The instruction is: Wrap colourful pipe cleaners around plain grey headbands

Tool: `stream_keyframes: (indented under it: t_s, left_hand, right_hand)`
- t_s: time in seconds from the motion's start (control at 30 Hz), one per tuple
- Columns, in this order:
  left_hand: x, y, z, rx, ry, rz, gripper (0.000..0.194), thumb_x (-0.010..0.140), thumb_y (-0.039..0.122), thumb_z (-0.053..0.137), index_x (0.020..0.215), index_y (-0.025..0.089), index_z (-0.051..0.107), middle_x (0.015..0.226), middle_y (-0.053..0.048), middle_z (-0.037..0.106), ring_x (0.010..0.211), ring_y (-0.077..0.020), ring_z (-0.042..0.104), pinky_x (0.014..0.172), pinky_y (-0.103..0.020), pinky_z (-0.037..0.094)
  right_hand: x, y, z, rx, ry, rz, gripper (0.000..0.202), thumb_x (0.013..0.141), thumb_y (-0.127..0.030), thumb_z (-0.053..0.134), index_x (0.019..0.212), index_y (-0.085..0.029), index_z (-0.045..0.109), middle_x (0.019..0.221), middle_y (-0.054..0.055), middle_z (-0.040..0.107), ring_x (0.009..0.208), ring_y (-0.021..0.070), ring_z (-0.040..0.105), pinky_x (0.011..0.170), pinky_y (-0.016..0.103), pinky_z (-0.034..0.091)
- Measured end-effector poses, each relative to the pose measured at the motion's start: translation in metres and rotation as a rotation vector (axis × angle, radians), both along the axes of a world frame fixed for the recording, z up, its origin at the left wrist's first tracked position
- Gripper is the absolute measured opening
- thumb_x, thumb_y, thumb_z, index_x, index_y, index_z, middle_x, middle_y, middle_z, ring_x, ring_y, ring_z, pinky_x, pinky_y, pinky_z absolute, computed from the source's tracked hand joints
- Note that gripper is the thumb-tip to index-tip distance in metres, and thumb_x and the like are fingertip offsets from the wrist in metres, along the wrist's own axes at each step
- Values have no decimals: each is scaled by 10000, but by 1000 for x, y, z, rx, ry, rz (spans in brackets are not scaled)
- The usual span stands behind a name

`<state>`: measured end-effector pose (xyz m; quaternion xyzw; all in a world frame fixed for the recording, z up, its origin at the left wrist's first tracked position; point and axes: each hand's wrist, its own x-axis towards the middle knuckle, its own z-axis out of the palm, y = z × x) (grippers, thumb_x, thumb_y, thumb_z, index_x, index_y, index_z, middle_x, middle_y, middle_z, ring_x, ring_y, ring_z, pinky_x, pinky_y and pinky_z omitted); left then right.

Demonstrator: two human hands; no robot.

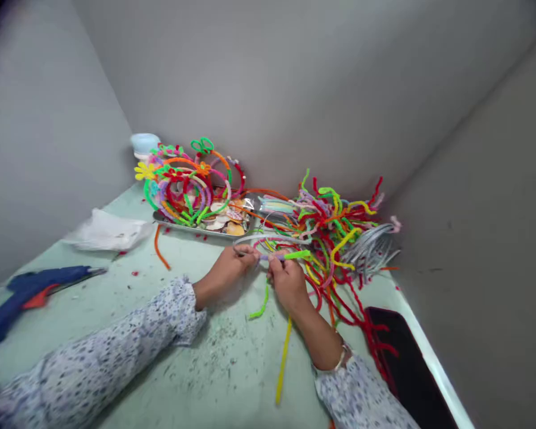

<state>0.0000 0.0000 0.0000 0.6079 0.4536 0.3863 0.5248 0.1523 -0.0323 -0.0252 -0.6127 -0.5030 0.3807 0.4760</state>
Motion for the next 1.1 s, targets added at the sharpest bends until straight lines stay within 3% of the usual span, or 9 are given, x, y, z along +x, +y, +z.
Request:
stream_keyframes:
  t_s: [0.23, 0.47, 0.73, 1.1]
  left_hand:
    - [-3, -1, 7, 41, 88, 25, 181, 739, 317, 576, 664, 155, 608, 603, -6, 541, 590, -125, 447, 563, -261, 325]
    - [-1, -3, 10, -114, -71, -12, 196, 719, 267, 570, 553, 171, 528, 499, 25, 435, 493, -93, 328, 506, -268, 249]
    - [-1, 0, 12, -145, -109, -93, 279, 717, 250, 577, 484, 187, 436, 456, 38, 359, 462, -83, 274, 504, -298, 193]
    - [-2, 3, 1, -96, -79, -78, 235, 719, 239, 556, 509, 182, 469, 465, 32, 374, 467, -84, 289, 476, -283, 192]
  right_hand:
    - [-3, -4, 8, 19, 18, 3, 345, 825, -512, 536, 694, -193, 552, 523, -28, 531, 471, 126, 476, 491, 252, 388]
    - [-2, -4, 10, 42, 20, 37, 323, 827, -507, 545, 780, -188, 562, 541, -26, 541, 483, 128, 489, 497, 254, 401]
    - [-3, -3, 9, 22, 10, 19, 353, 823, -517, 536, 693, -189, 540, 538, -17, 538, 484, 128, 484, 501, 259, 396]
    - [-3, -4, 11, 34, 22, 48, 300, 826, -489, 540, 755, -198, 539, 530, -39, 530, 477, 128, 480, 496, 254, 389]
